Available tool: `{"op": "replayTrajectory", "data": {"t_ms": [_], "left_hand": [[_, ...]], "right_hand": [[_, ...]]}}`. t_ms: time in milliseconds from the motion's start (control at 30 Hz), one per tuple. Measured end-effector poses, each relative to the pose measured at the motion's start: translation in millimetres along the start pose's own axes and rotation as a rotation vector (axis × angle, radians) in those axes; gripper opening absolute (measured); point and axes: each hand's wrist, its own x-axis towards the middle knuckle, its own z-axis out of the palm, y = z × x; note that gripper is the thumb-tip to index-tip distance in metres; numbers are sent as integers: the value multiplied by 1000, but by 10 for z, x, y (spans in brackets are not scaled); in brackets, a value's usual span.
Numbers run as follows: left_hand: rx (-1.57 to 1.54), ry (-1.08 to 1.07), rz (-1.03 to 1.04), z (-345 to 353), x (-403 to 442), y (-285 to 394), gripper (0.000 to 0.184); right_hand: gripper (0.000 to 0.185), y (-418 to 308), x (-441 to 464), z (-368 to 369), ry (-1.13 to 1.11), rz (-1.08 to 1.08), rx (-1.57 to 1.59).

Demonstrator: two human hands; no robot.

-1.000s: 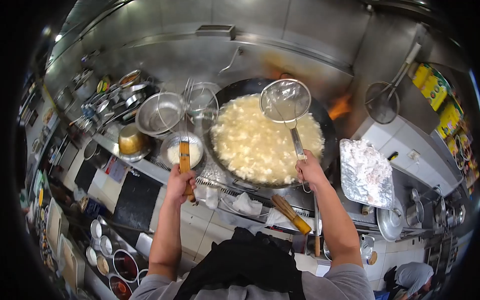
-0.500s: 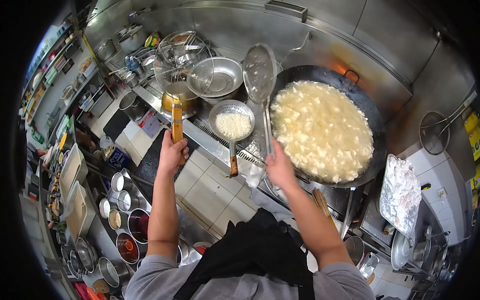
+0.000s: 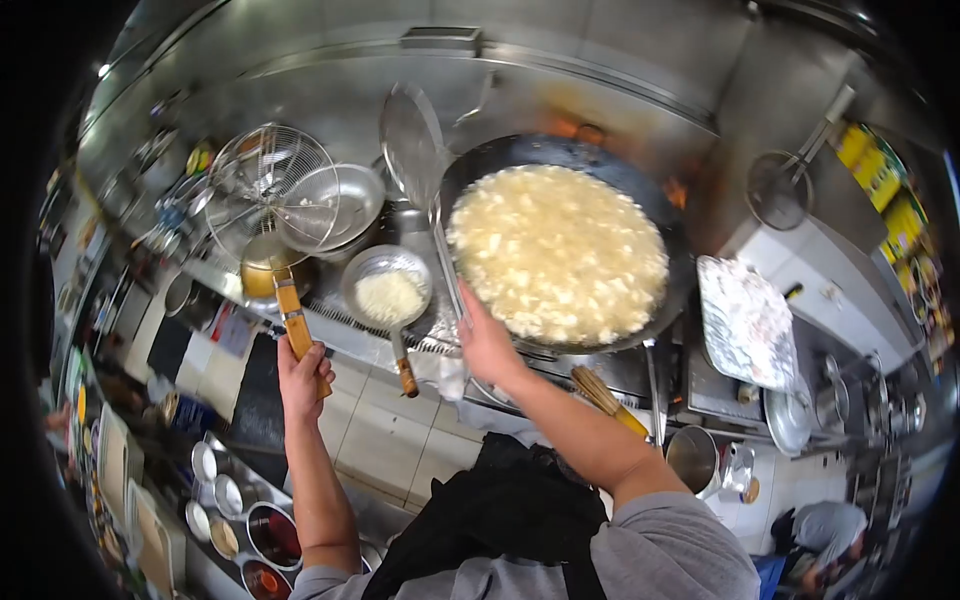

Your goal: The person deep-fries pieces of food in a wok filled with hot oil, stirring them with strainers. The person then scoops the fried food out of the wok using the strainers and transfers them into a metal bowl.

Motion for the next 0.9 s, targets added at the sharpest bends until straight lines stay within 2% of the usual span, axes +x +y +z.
{"op": "replayTrajectory", "data": {"t_ms": [67,100,167,233,267,333,400,433,467,533,600,700,733,767,833,867,900], "left_hand": [[-16,-72,-2,243,78,52,23],[-18,-106,-4,354,125,76,23],[49,-161,-5,640,230,107,27],[153,-237,7,879,325,112,43],[201,-266,-1,993,354,119,48],[281,-323,-18,1173,452,43,56],[340,-374,-23,1422,597,-48,62],[444,-368,8,1567,625,-68,64],[549,-351,38,1680,652,-98,66],[689,-382,57,1922,902,-236,68],[1141,-297,444,2160,1183,-544,72],[1262,-331,397,2515,1223,-622,79],[1281,-332,475,2459,1450,-862,84],[1317,-301,367,2597,1279,-731,86],[1431,-214,360,2547,1467,-1025,90],[1454,-207,285,2589,1425,-1036,90],[1456,-191,257,2589,1411,-1086,90]], "right_hand": [[67,-207,104,-560,82,132,277],[64,117,245,-796,176,-37,288],[58,98,326,-1547,168,139,319],[54,293,295,-2268,172,278,228],[56,578,337,-2612,302,325,-56],[57,728,216,-3204,500,228,-687],[59,888,143,-3605,433,321,-873],[62,802,118,-3699,365,457,-926],[62,737,91,-3751,372,469,-919],[59,729,111,-3810,219,556,-1176],[54,954,200,-3875,189,540,-1230],[39,1193,337,-3984,163,430,-1327],[33,1399,469,-4150,165,414,-1371],[35,1279,460,-4288,119,423,-1353],[34,1005,529,-4611,-41,402,-1392],[45,872,591,-4759,-169,416,-1454],[49,854,623,-4897,-137,356,-1443]]}}
